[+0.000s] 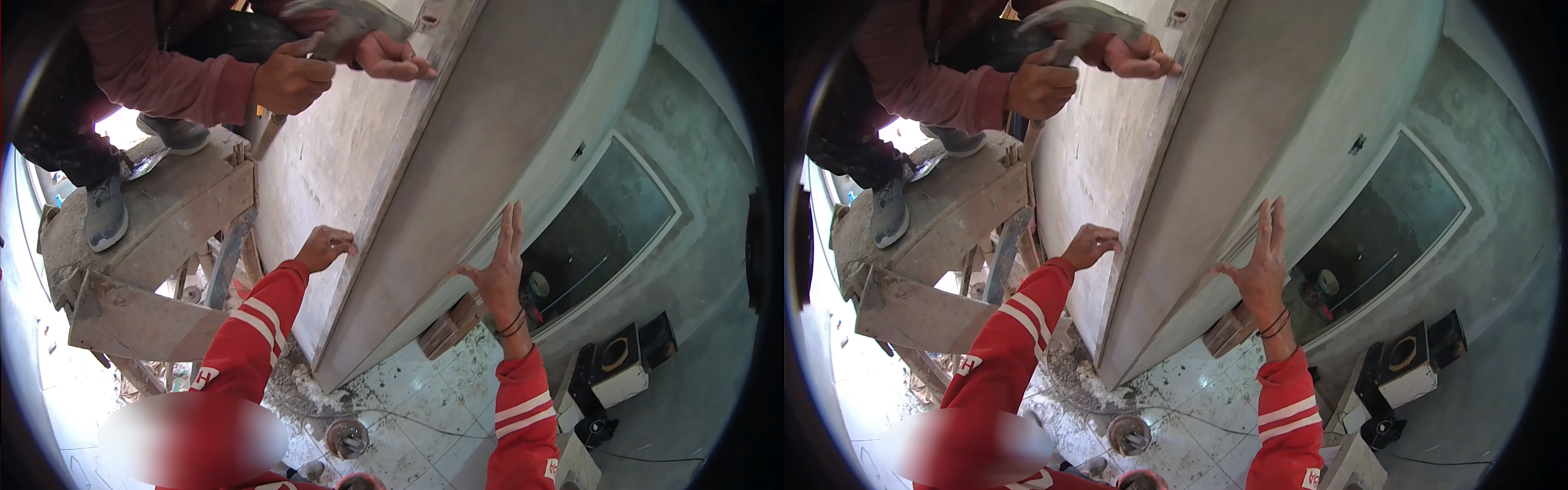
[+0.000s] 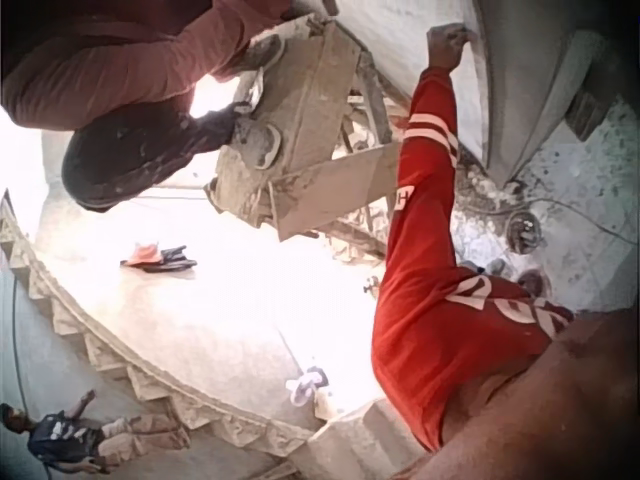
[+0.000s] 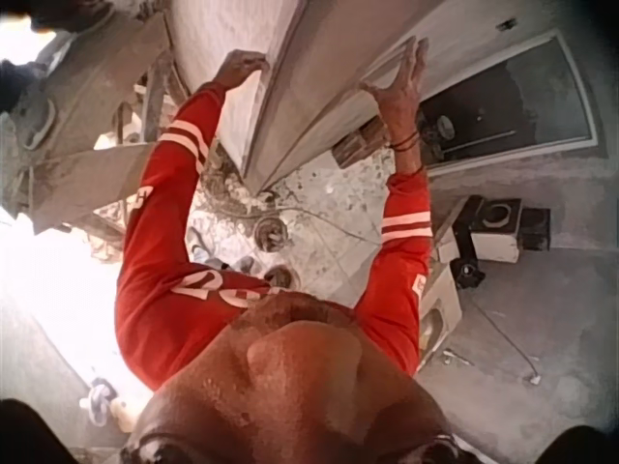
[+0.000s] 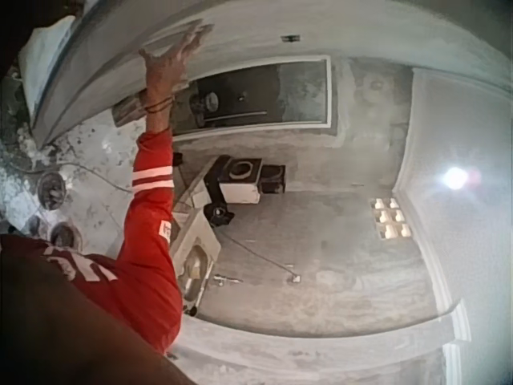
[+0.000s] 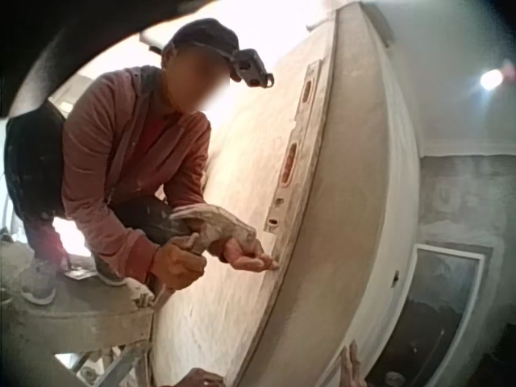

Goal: Two people align a wooden board against a wall using a level and then secure it by driving nails into the wall with a hammer.

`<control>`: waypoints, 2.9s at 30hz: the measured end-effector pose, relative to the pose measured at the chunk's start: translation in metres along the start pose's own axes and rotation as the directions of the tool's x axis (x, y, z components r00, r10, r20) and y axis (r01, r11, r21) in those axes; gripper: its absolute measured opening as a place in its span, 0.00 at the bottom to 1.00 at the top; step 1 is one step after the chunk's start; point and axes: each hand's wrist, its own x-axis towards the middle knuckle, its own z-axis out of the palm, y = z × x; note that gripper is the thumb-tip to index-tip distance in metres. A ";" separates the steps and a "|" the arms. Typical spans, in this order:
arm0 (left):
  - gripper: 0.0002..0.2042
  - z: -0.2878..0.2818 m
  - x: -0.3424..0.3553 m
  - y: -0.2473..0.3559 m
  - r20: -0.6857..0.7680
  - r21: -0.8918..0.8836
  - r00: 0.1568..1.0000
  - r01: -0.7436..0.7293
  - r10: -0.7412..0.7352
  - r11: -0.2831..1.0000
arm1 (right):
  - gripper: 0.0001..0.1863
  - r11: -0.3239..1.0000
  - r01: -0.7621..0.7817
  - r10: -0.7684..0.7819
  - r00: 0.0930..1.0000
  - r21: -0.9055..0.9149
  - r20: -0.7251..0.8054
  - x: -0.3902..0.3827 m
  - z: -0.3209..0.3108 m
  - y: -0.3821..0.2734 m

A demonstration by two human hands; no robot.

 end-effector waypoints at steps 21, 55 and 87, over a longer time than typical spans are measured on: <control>0.19 -0.008 0.001 -0.014 0.018 -0.113 0.998 0.060 -0.058 0.992 | 0.20 0.521 0.361 -0.642 0.763 -0.773 -0.075 0.334 -0.154 -0.155; 0.17 -0.005 0.001 -0.020 0.027 -0.187 0.985 0.170 -0.168 0.967 | 0.87 0.977 -0.040 0.032 0.999 0.212 0.043 0.112 -0.070 -0.017; 0.19 -0.005 0.010 0.003 0.067 -0.026 0.983 0.175 -0.173 0.984 | 0.84 0.958 -0.094 0.084 0.995 0.270 0.049 0.109 -0.070 -0.016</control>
